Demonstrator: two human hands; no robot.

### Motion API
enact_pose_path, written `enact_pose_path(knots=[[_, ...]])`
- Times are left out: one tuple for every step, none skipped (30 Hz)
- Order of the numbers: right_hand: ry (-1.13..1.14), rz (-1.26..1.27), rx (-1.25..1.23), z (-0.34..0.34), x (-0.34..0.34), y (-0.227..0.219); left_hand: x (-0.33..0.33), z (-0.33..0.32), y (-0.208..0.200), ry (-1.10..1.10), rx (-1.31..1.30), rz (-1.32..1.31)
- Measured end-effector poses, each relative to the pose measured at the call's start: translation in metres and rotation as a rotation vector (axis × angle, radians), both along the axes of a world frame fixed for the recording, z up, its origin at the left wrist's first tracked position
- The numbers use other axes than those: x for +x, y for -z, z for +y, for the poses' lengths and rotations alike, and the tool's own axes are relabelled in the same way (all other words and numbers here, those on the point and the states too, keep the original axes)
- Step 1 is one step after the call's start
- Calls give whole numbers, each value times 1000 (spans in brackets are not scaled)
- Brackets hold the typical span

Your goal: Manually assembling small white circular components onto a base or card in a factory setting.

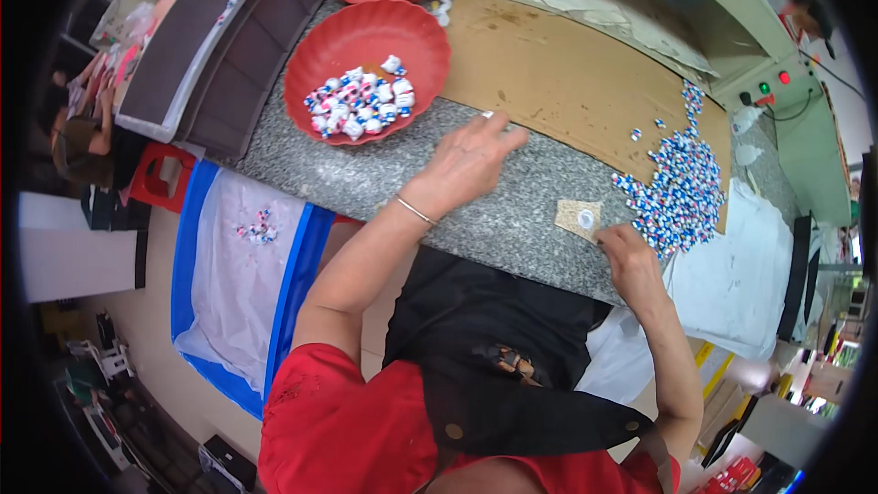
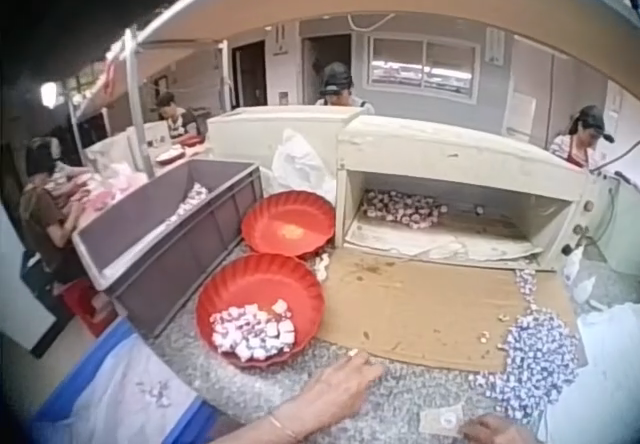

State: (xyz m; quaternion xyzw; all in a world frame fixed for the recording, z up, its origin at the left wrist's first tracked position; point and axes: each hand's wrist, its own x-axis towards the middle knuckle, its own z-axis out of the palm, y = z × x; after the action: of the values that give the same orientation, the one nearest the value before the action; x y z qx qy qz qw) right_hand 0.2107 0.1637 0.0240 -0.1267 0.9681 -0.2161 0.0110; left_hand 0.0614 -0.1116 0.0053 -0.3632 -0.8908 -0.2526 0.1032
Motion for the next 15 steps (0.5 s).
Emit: enact_pose_path(knots=[[74,20,-35,1,2,2,4,-1,-2,-16,-8,2],[101,68,-59,4,3,7,11,-2,-3,30,210,-216],[99,65,-62,3,3,7,16,1,-3,88,434,-437],[97,97,-36,3,4,5,18,5,10,146,718,-701],[101,129,-6,3,5,4,23,3,16,153,717,-707],[98,132,31,8,7,6,31,3,10,188,899,-898],[123,123,44,10,7,6,41,1,8,212,1078,-1091],[129,102,37,8,5,6,49,-3,13,177,1068,-1244],[136,85,32,8,2,5,57,-7,10,112,1073,-1313],[145,90,32,10,0,6,63,-10,7,55,1072,-1383],[160,97,30,11,-1,9,68,-14,12,77,1100,-1395],[156,107,25,12,0,11,71,-14,18,106,1126,-1411],[154,121,18,14,0,13,73,-12,19,158,1106,-1442],[147,113,13,17,1,14,76,-9,19,151,1183,-1472],[136,104,6,17,1,14,77,-8,19,134,1260,-1502]])
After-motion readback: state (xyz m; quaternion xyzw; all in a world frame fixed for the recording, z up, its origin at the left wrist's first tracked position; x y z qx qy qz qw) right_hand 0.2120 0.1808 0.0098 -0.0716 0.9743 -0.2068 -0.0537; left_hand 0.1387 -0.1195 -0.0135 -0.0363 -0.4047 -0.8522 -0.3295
